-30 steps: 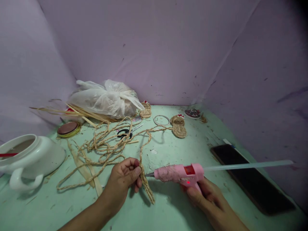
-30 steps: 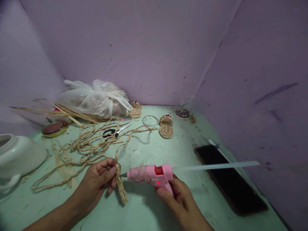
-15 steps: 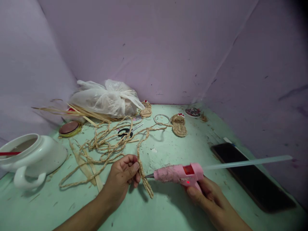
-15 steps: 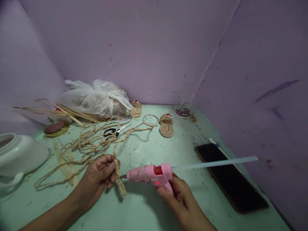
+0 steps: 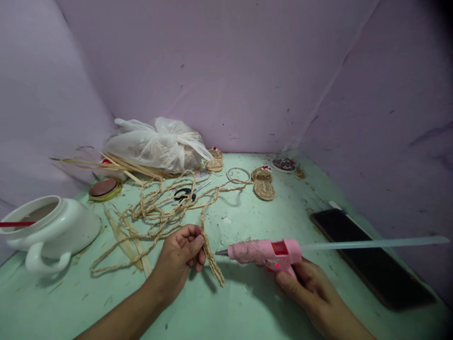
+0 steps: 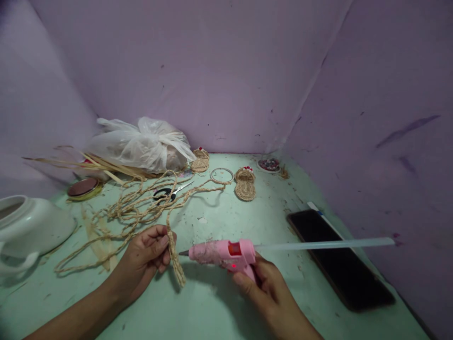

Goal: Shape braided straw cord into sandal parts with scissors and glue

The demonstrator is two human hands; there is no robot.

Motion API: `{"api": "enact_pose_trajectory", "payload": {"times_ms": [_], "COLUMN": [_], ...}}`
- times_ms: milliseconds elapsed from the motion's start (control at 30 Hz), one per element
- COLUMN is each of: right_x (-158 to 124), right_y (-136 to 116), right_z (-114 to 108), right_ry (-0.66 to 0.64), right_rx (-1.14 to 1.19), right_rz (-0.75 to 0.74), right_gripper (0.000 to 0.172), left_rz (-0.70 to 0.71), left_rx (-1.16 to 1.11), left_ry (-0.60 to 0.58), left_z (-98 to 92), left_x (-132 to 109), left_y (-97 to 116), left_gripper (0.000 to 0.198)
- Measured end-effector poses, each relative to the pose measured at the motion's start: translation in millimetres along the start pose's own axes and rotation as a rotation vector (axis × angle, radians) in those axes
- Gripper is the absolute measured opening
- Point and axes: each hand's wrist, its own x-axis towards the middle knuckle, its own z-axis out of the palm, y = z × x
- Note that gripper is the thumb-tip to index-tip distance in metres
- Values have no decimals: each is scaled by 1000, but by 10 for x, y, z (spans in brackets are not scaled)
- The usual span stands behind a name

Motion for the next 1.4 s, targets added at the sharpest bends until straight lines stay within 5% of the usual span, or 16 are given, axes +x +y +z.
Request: {"api": "enact_pose_trajectory", "payload": {"times_ms": [267, 1400], "right_x": [23, 27], "right_y": [103, 93], "right_z": [-71, -111], "right_ry": [-134, -166], "right_rx": [-13, -123], "right_rz": [-52, -60], "right_gripper": [26, 28], "left_rz": [1, 21], "left_rx": [12, -2], "left_ry": [0, 27], "left_z": [-7, -53], "left_x": [20, 70], "left_y": [1, 38], "left_gripper": [30, 33]}}
